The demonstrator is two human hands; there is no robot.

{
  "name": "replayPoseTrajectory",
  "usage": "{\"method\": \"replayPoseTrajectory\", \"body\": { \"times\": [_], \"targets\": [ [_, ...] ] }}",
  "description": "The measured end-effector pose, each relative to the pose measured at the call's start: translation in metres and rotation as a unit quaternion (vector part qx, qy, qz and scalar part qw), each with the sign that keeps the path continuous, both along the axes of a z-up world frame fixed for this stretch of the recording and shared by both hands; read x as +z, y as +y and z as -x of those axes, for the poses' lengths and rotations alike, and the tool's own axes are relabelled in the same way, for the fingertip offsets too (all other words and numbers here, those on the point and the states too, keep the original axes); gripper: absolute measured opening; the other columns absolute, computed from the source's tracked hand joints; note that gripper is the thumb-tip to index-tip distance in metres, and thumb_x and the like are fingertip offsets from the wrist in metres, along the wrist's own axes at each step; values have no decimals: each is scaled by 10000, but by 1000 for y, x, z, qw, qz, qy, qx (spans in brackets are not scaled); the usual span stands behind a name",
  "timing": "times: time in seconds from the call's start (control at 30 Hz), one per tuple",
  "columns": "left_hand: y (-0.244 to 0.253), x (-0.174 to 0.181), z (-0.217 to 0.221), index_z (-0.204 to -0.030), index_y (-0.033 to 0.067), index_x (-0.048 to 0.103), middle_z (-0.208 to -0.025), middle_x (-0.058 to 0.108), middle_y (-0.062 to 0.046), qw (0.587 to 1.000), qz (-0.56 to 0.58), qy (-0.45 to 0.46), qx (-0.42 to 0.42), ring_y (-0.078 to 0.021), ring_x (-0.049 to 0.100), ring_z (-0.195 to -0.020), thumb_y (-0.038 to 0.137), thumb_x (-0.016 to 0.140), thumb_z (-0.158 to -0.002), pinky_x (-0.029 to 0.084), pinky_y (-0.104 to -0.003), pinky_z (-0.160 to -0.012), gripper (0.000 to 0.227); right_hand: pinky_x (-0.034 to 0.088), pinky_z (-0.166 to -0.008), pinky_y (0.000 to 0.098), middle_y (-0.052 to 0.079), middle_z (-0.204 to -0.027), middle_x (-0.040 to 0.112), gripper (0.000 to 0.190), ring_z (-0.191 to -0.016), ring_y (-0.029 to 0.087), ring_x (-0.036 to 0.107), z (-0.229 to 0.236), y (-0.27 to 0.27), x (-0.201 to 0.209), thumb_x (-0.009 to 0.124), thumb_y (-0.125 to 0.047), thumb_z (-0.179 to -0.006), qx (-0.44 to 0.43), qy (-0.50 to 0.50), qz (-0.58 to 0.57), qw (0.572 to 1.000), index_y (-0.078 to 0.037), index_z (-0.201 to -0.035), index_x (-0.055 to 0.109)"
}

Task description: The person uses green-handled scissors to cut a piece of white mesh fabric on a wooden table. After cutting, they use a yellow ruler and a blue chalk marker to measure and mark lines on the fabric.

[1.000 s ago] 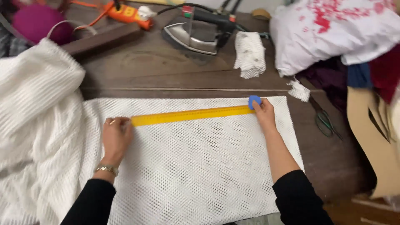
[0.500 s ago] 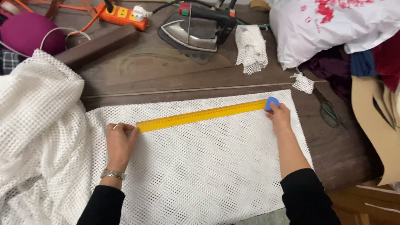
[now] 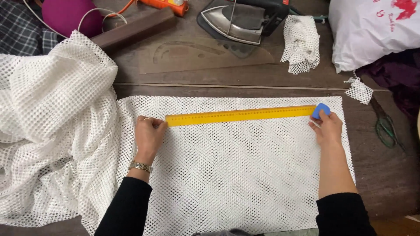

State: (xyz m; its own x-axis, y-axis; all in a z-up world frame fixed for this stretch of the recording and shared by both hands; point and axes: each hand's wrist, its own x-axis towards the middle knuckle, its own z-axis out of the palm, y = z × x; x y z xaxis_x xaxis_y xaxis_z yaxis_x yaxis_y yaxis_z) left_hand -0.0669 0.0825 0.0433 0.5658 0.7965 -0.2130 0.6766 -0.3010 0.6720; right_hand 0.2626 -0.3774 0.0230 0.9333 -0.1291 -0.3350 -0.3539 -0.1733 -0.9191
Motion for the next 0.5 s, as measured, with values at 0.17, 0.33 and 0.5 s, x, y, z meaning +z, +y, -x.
{"method": "replayPoseTrajectory", "body": {
  "times": [0.17,0.33,0.5],
  "targets": [
    [-1,-1,0,-758,35,752,-869,557,-164,1000,21,-8,12,-249,602,-771,84,784,-773,517,-301,-629,60,615,-735,399,49,-840,596,124,-786,181,700,0,0,4,593,-214,-1001,-7,7,1,1000,-124,-1035,514],
    [-3,42,-13,-859,10,697,-1033,562,-92,993,98,62,34,-161,582,-709,104,742,-864,575,-162,-505,104,591,-777,316,76,-993,657,130,-812,131,636,11,25,44,624,-223,-981,-59,86,1,995,-138,-934,537],
    [4,47,-16,-844,0,682,-1049,526,-100,994,93,46,37,-183,563,-799,101,737,-868,588,-178,-583,117,561,-729,306,80,-999,658,178,-784,121,619,5,14,35,651,-254,-976,-47,80,1,996,-149,-951,509]
  ]
}}
